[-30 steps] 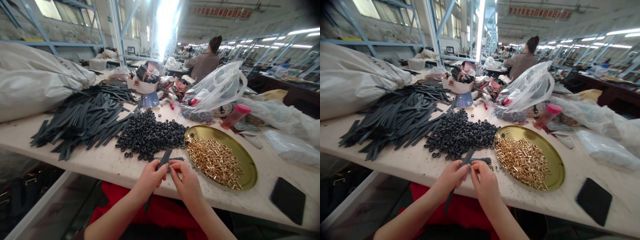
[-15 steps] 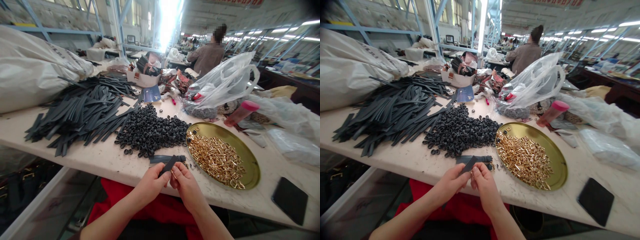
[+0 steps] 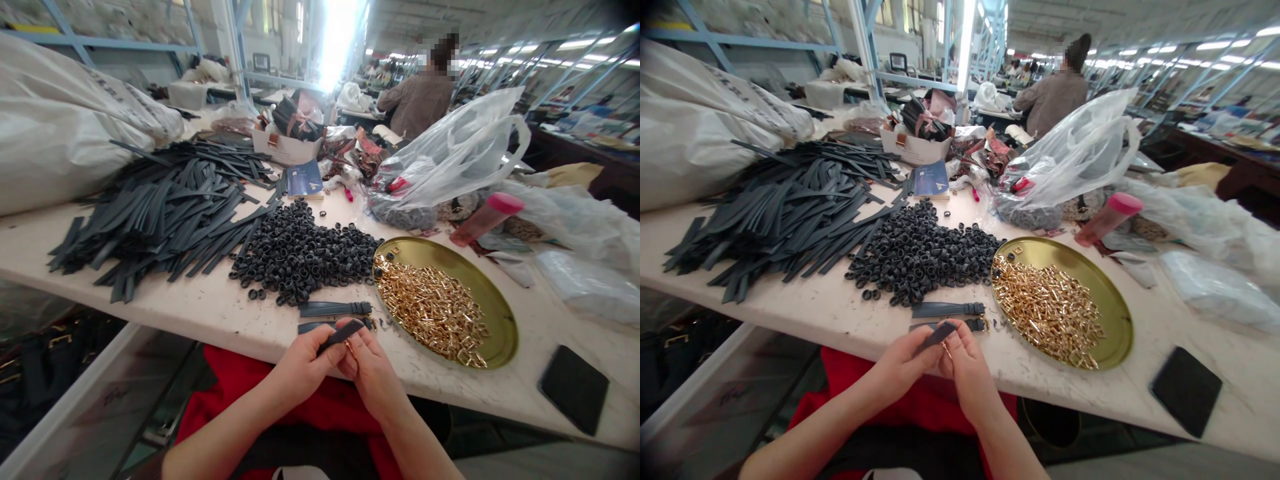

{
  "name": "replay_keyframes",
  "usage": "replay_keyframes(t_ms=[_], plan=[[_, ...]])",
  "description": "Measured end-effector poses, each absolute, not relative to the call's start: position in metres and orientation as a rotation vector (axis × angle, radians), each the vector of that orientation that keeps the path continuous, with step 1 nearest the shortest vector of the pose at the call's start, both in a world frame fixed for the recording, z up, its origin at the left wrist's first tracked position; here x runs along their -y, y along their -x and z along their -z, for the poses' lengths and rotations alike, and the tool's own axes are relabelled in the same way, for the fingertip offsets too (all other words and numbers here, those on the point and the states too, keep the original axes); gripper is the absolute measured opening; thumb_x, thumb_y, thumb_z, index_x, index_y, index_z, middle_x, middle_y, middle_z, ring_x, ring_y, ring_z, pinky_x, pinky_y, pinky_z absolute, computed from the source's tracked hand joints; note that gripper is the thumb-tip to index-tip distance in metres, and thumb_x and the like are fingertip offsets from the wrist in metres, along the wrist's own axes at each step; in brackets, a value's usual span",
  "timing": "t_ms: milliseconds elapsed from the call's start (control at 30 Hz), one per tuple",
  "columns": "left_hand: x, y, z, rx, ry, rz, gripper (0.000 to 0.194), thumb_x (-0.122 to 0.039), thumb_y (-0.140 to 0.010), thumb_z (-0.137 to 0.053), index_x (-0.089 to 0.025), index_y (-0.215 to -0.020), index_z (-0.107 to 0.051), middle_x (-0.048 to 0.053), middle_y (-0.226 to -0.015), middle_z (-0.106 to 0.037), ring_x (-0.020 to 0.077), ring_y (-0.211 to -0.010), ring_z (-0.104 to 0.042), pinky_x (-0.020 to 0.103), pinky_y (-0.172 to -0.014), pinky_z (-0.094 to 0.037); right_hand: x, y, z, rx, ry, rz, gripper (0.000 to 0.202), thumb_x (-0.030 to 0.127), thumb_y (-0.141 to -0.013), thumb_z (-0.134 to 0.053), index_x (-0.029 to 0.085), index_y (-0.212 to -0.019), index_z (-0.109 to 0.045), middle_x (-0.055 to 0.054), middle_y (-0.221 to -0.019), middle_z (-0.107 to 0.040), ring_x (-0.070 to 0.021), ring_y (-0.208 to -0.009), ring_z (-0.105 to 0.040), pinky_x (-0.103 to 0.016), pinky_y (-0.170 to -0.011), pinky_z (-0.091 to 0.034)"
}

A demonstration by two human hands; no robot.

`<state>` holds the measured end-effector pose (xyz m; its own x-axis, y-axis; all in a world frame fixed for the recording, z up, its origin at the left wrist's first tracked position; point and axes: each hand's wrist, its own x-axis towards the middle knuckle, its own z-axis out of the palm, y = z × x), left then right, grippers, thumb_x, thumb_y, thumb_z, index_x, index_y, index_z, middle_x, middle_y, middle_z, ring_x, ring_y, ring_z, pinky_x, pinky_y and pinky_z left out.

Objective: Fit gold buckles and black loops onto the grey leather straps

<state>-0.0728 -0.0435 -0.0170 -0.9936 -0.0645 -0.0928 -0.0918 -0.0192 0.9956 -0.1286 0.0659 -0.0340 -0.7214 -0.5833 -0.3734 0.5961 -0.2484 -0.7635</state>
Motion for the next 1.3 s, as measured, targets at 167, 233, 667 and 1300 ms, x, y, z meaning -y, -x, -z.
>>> replay_keyframes(t_ms=[167, 233, 667, 1300], plan=[[0.048, 0.069, 0.013, -2.604, 0.076, -1.716, 0.021, -0.025, -0.087, -0.040, -0.017, -0.074, -0.055, 0.001, -0.077, -0.060, 0.0142, -0.074, -0.055, 0.024, -0.071, -0.042, -0.065, 0.127, 0.033, -1.196, -0.013, 1.982, 0.026, 0.041, -0.074, -0.059, 0.020, -0.086, -0.052, 0.012, -0.042, -0.026, -0.0044, -0.038, -0.018, -0.017, -0.039, -0.017], [0.050, 0.068, 0.013, -2.832, 0.065, -1.366, 0.022, -0.024, -0.086, -0.041, -0.018, -0.072, -0.057, 0.002, -0.076, -0.058, 0.0156, -0.074, -0.054, 0.025, -0.068, -0.040, -0.064, 0.126, 0.033, -1.280, -0.001, 1.962, 0.026, 0.042, -0.075, -0.057, 0.020, -0.086, -0.051, 0.012, -0.042, -0.025, -0.0047, -0.038, -0.017, -0.018, -0.039, -0.016], [0.046, 0.067, 0.019, -2.296, 0.300, -2.006, 0.017, -0.028, -0.083, -0.042, -0.016, -0.076, -0.051, 0.000, -0.072, -0.061, 0.0137, -0.068, -0.057, 0.022, -0.065, -0.044, -0.061, 0.123, 0.042, -1.549, 0.065, 1.904, 0.029, 0.048, -0.077, -0.051, 0.021, -0.089, -0.052, 0.009, -0.050, -0.033, -0.0070, -0.040, -0.028, -0.019, -0.039, -0.025], [0.057, 0.067, 0.016, -2.873, 0.198, -1.021, 0.019, -0.027, -0.084, -0.042, -0.019, -0.079, -0.058, 0.003, -0.078, -0.061, 0.0173, -0.073, -0.056, 0.024, -0.063, -0.040, -0.074, 0.127, 0.047, -1.811, 0.532, 1.698, 0.034, 0.041, -0.083, -0.047, 0.022, -0.108, -0.060, -0.007, -0.105, -0.063, -0.0226, -0.100, -0.056, -0.038, -0.090, -0.041]])
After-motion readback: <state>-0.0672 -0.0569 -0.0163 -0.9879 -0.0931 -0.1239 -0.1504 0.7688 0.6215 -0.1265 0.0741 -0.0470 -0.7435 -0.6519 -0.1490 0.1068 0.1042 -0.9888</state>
